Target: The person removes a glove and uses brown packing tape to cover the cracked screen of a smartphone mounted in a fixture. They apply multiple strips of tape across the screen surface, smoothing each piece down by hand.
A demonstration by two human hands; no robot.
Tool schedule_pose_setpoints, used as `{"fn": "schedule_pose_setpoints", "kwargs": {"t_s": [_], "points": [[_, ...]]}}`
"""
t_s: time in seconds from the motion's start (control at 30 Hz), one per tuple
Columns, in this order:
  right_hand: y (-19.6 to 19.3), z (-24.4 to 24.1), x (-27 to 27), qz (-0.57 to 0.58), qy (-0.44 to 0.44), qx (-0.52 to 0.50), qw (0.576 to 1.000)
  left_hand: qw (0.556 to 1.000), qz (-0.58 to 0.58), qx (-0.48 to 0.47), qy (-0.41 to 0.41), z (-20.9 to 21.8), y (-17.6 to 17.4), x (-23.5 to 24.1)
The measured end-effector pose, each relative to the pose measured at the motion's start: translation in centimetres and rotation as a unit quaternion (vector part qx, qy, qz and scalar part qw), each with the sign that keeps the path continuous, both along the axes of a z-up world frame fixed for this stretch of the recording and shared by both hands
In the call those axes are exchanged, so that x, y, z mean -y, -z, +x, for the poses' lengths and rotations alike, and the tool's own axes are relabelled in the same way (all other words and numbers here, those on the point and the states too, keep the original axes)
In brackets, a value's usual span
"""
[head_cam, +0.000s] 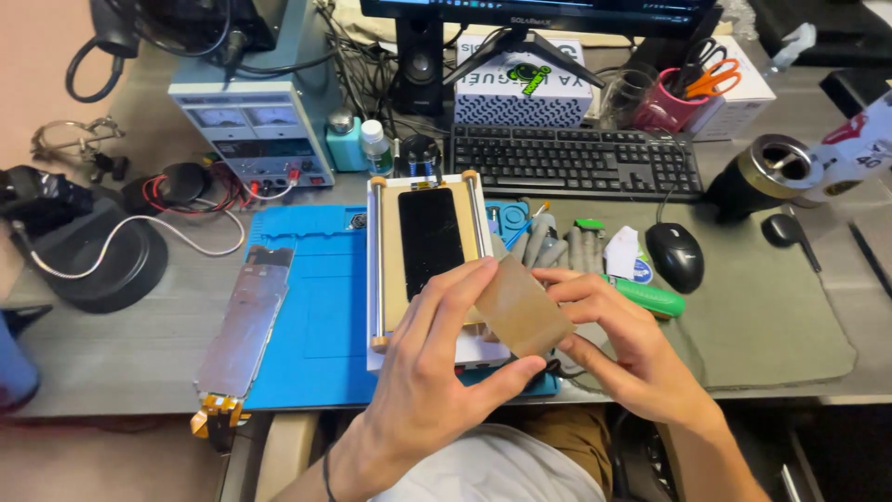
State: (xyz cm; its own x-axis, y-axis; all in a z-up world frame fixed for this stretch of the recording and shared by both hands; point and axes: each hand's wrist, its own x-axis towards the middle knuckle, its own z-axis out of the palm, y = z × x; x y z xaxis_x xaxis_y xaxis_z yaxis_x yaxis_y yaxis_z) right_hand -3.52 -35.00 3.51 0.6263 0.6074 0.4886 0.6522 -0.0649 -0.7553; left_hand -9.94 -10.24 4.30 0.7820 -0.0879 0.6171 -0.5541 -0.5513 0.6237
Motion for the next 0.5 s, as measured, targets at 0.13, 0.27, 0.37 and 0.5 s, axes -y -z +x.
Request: {"fn": "schedule_pose_setpoints", "kwargs": {"t_s": [0.13,0.27,0.37,0.5], "points": [[-0.4,-0.1,-1.5,-0.017,-0.034,-0.007,0.999,0.994,0.046,0.096,-0.017,-0.2,-0.2,-0.6],[1.4,-1.2,-2.2,0.097,-0.032,-0.108,0.989,0.985,0.100,0.143,0.002,-0.4,-0.1,-0.8],[3.3,-2.1,-1.7,0.140,0.028,-0.201,0.969,0.967,0.154,0.202,-0.010,-0.5,-0.7,-0.7],[3.5,-2.1,-1.7,0.161,0.058,-0.261,0.950,0.938,0.218,0.271,-0.003,-0.2,-0.8,-0.6]]}}
